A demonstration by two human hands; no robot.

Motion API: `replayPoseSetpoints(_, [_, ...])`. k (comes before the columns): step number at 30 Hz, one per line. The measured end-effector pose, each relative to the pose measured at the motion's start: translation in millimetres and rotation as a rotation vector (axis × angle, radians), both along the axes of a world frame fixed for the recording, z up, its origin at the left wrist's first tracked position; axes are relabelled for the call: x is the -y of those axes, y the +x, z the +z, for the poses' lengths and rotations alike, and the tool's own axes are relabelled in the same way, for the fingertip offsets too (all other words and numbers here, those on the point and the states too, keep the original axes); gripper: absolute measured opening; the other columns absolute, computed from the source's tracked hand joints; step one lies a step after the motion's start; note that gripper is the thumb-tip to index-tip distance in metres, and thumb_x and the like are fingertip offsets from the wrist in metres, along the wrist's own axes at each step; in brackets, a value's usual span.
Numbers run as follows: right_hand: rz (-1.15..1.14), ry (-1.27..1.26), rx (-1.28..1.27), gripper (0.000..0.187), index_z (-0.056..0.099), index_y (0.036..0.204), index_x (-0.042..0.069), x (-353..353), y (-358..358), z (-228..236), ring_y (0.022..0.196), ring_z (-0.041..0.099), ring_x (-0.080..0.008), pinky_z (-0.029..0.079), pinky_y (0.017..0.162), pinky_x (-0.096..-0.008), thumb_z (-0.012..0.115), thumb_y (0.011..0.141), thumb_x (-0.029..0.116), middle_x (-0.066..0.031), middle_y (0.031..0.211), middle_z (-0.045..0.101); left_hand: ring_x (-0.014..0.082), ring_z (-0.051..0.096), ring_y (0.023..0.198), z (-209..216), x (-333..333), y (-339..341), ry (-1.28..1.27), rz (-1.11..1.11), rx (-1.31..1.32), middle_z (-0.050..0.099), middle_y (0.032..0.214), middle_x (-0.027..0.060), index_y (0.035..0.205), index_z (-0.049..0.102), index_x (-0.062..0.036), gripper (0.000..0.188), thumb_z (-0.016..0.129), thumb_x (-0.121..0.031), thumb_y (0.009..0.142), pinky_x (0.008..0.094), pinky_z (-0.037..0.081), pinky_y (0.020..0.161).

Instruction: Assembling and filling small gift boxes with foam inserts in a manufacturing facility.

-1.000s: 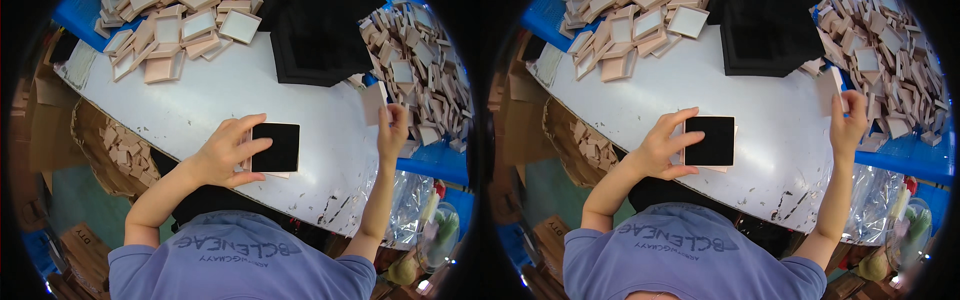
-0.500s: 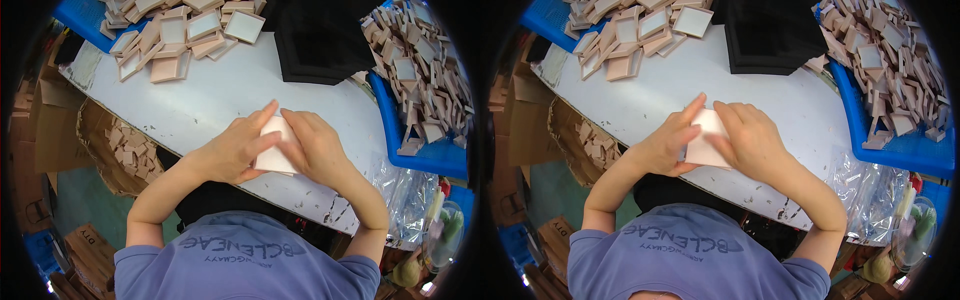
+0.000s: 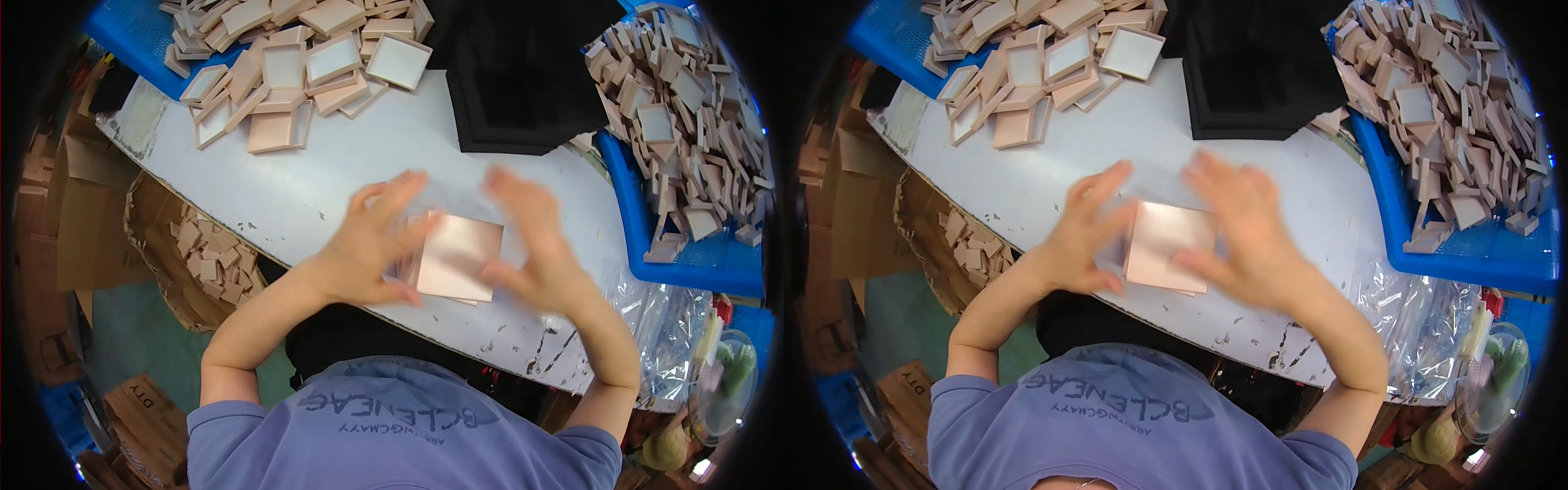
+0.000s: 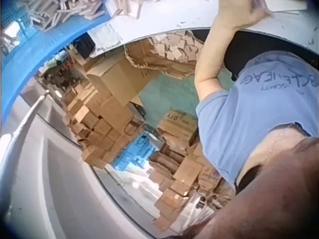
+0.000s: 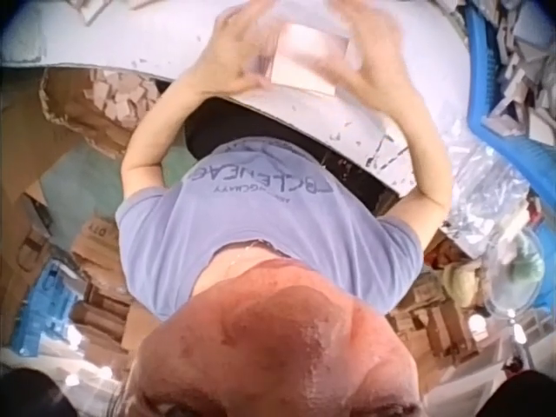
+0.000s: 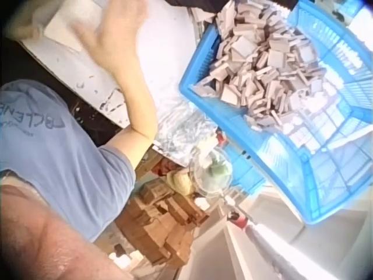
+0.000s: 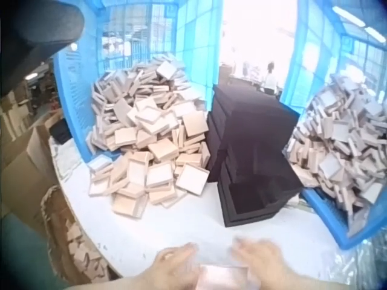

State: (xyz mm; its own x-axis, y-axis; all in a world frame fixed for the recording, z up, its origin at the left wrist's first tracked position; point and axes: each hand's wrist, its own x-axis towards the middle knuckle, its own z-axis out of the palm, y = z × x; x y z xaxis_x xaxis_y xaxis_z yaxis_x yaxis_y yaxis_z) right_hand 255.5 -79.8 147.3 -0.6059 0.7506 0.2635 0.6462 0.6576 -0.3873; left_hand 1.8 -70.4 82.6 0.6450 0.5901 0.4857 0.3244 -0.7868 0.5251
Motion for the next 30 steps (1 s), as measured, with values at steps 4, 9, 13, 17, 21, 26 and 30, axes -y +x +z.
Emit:
replayPoseSetpoints(4, [-0.203,0.541,-0.058,0.041,0.056,0.116,0.0,-82.8,31.4,32.2,0.107,0.055,-0.0329,0.042,0.092,-0.037,0.067,0.078,0.012,-0.0169,0.115,0.058,0.0283,0.053,0.093,-14.7,-49.3,-42.1,-0.384,0.61,0.253,0.051,0.118,0.0204,0.119,0.047,0.0008,0.056,0.063,-0.038,0.081,0.034,0.043,0.077])
replayPoseSetpoints(9, [-0.415,0.421,0.035,0.024,0.066,0.101,0.003,-138.9,70.4,18.2,0.095,0.06,-0.0291,0.046,0.082,-0.0337,0.063,0.082,0.019,-0.0123,0.101,0.064,0.0338,0.055,0.081,-44.3,-102.8,-106.6,0.091,0.879,-0.217,0.055,0.109,0.0205,0.118,0.047,0.0024,0.059,0.067,-0.036,0.078,0.0389,0.045,0.077])
replayPoseSetpoints(13, [-0.43,0.344,0.097,0.02,0.068,0.094,0.005,-145.9,61.4,26.2,0.085,0.063,-0.0271,0.048,0.075,-0.0322,0.062,0.083,0.02,-0.009,0.091,0.066,0.0383,0.054,0.101,-24.7,-120.6,-110.0,-0.289,1.013,-0.365,0.053,0.115,0.0248,0.119,0.045,0.0025,0.07,0.067,-0.045,0.073,0.0431,0.045,0.083])
replayPoseSetpoints(17, [-0.49,0.293,0.013,0.02,0.068,0.094,0.006,-145.3,57.4,24.4,0.078,0.064,-0.0267,0.048,0.07,-0.0315,0.06,0.083,0.022,-0.0096,0.083,0.067,0.0374,0.052,0.109,4.4,-120.6,-105.3,-0.475,1.003,-0.599,0.047,0.125,0.0259,0.127,0.041,-0.0001,0.076,0.066,-0.045,0.07,0.0419,0.045,0.085])
replayPoseSetpoints(21, [-0.58,0.201,-0.209,0.021,0.068,0.095,0.008,-141.6,67.8,10.3,0.076,0.065,-0.0232,0.048,0.068,-0.029,0.061,0.084,0.024,-0.0095,0.082,0.068,0.0298,0.055,0.099,40.0,-72.0,-88.1,-0.262,0.79,-0.374,0.05,0.116,0.0188,0.131,0.04,-0.0064,0.079,0.072,-0.029,0.062,0.0356,0.047,0.081])
replayPoseSetpoints(26, [-0.571,0.147,-0.539,0.021,0.067,0.097,0.001,-150.2,89.2,-5.4,0.073,0.058,-0.0074,0.046,0.069,-0.0253,0.062,0.086,0.019,-0.0044,0.077,0.067,0.0304,0.046,0.103,46.7,-9.4,-26.7,-0.222,0.188,0.483,0.042,0.116,0.0205,0.117,0.047,-0.003,0.067,0.075,-0.015,0.057,0.034,0.045,0.081])
replayPoseSetpoints(30, [-0.657,0.622,-0.803,0.015,0.067,0.094,0.0,-109.6,56.4,7.9,0.077,0.057,-0.0126,0.045,0.072,-0.0279,0.064,0.084,0.012,-0.0055,0.084,0.065,0.0345,0.042,0.115,34.7,15.9,23.1,-0.119,-0.004,0.323,0.04,0.125,0.0232,0.123,0.043,-0.0004,0.078,0.08,-0.019,0.057,0.0388,0.034,0.095])
